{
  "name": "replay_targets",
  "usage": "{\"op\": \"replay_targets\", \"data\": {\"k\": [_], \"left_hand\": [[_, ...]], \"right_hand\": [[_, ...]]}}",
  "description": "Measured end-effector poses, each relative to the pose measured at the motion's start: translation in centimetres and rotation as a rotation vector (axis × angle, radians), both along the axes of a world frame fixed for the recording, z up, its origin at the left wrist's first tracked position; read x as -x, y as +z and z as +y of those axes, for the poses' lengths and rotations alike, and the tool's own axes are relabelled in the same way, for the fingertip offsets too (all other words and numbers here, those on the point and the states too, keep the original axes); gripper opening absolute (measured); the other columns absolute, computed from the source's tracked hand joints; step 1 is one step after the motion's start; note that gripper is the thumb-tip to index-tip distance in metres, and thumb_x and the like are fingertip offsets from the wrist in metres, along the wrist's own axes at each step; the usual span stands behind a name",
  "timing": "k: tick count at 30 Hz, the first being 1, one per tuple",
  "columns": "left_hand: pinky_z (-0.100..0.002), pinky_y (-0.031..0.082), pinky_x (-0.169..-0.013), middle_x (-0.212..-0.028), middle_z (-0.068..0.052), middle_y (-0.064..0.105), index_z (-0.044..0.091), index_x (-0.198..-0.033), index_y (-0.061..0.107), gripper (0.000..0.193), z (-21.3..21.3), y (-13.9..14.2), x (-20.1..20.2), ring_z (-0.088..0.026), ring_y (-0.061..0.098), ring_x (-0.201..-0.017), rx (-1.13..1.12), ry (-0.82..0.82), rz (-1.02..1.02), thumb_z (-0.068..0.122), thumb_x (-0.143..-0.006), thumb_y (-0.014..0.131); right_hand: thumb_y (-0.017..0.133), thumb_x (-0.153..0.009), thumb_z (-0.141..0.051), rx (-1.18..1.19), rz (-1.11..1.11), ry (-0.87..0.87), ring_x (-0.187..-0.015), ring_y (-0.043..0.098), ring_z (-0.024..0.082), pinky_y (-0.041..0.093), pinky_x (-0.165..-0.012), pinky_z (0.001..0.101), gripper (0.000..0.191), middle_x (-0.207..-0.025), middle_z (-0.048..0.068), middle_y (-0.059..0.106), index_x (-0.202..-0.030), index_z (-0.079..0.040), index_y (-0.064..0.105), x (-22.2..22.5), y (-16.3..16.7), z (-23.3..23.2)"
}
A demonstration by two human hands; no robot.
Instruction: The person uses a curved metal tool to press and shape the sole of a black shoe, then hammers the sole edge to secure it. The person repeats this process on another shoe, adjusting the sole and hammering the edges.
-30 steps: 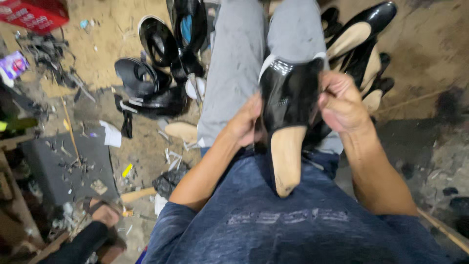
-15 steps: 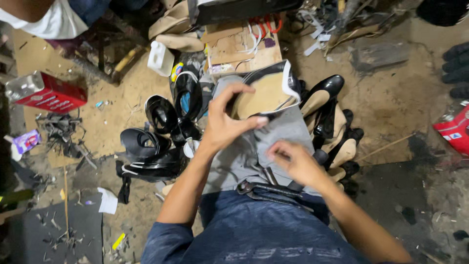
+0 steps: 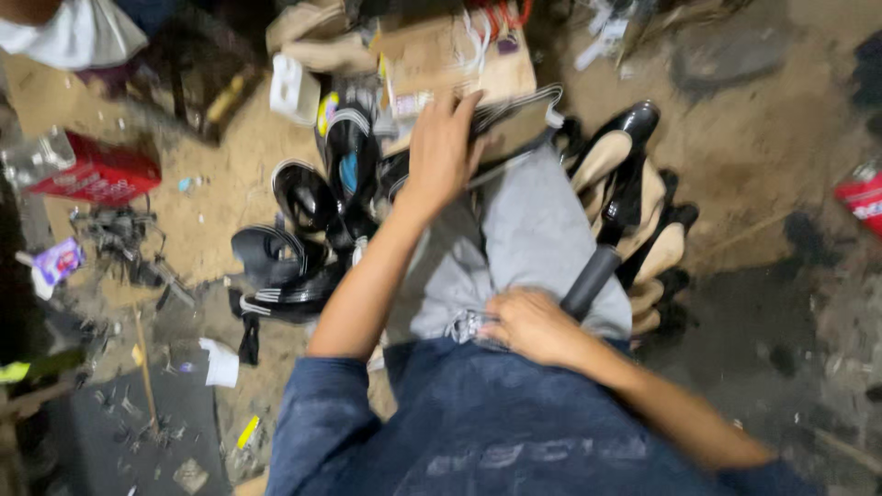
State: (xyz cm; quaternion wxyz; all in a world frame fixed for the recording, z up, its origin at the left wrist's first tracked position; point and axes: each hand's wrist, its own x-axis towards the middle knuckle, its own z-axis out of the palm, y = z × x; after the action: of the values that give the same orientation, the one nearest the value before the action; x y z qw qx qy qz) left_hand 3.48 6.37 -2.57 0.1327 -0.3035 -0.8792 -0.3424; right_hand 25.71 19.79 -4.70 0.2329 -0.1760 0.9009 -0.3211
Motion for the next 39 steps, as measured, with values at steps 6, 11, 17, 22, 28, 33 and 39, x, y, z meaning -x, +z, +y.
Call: {"op": "replay_targets", "data": {"k": [6, 11, 17, 22, 28, 33, 39], "left_hand": [[-0.043, 0.049, -0.106, -0.127, -0.018, 0.066, 0.003, -0.132, 0.065, 0.043, -0.2, -2.2, 1.0, -0.038, 0.061, -0.121, -0.169, -0.179, -0.163, 0.012, -0.093, 0.078], [-0.043, 0.046, -0.113, -0.137, -0.018, 0.065, 0.002, -0.135, 0.062, 0.048, -0.1, -3.0, -0.7, -0.038, 0.059, -0.131, -0.163, -0.145, -0.103, 0.003, -0.088, 0.074], [-0.045, 0.042, -0.119, -0.145, -0.017, 0.060, 0.002, -0.141, 0.058, 0.060, 0.1, -2.8, -3.0, -0.037, 0.054, -0.139, -0.106, -0.136, -0.013, -0.004, -0.083, 0.071], [-0.047, 0.039, -0.121, -0.146, -0.017, 0.058, 0.000, -0.142, 0.056, 0.067, -0.1, -2.5, -4.5, -0.037, 0.052, -0.140, -0.056, -0.147, 0.046, -0.005, -0.077, 0.072], [-0.045, 0.043, -0.119, -0.143, -0.016, 0.061, 0.001, -0.139, 0.058, 0.064, -0.7, -1.6, -3.2, -0.037, 0.054, -0.139, -0.105, -0.173, 0.004, -0.008, -0.077, 0.070], [-0.041, 0.051, -0.113, -0.139, -0.015, 0.066, 0.004, -0.137, 0.060, 0.061, -1.5, -1.1, -0.5, -0.036, 0.062, -0.130, -0.210, -0.183, -0.126, -0.010, -0.079, 0.067], [-0.037, 0.054, -0.106, -0.132, -0.014, 0.071, 0.005, -0.138, 0.063, 0.052, -1.8, -0.7, 1.5, -0.029, 0.070, -0.122, -0.244, -0.242, -0.324, -0.003, -0.087, 0.072]], "right_hand": [[0.051, -0.102, -0.031, 0.929, -0.614, -0.601, -0.087, 0.073, 0.020, 0.060, -0.081, 0.0353, 0.032, -0.097, 0.009, 0.074, -0.108, -0.004, 0.066, 4.6, -1.8, 4.4], [0.065, -0.101, -0.002, 0.882, -0.330, -0.661, -0.080, 0.065, 0.021, 0.053, -0.073, 0.0369, 0.018, -0.102, 0.014, 0.066, -0.110, -0.004, 0.049, 7.9, -0.9, 7.0], [0.062, -0.096, -0.001, 0.662, -0.171, -0.547, -0.105, 0.061, 0.011, 0.050, -0.096, 0.0268, 0.026, -0.116, 0.004, 0.066, -0.122, -0.001, 0.064, 10.2, 0.7, 7.2], [0.065, -0.097, -0.010, 0.432, -0.184, -0.478, -0.103, 0.061, 0.016, 0.049, -0.090, 0.0306, 0.027, -0.112, 0.006, 0.069, -0.122, -0.001, 0.062, 10.2, 3.4, 7.6], [0.064, -0.104, -0.018, 0.083, 0.173, -0.424, -0.096, 0.063, 0.042, 0.047, -0.082, 0.0480, 0.023, -0.096, 0.022, 0.063, -0.105, 0.002, 0.052, 10.5, 6.1, 6.8], [0.060, -0.108, -0.013, 0.225, 0.421, -0.491, -0.092, 0.059, 0.045, 0.046, -0.082, 0.0507, 0.021, -0.097, 0.027, 0.059, -0.107, 0.004, 0.048, 12.6, 5.2, 3.6], [0.060, -0.105, -0.013, 0.151, 0.311, -0.529, -0.089, 0.059, 0.051, 0.045, -0.076, 0.0562, 0.023, -0.093, 0.029, 0.062, -0.106, 0.004, 0.046, 12.4, 3.3, 3.9]]}}
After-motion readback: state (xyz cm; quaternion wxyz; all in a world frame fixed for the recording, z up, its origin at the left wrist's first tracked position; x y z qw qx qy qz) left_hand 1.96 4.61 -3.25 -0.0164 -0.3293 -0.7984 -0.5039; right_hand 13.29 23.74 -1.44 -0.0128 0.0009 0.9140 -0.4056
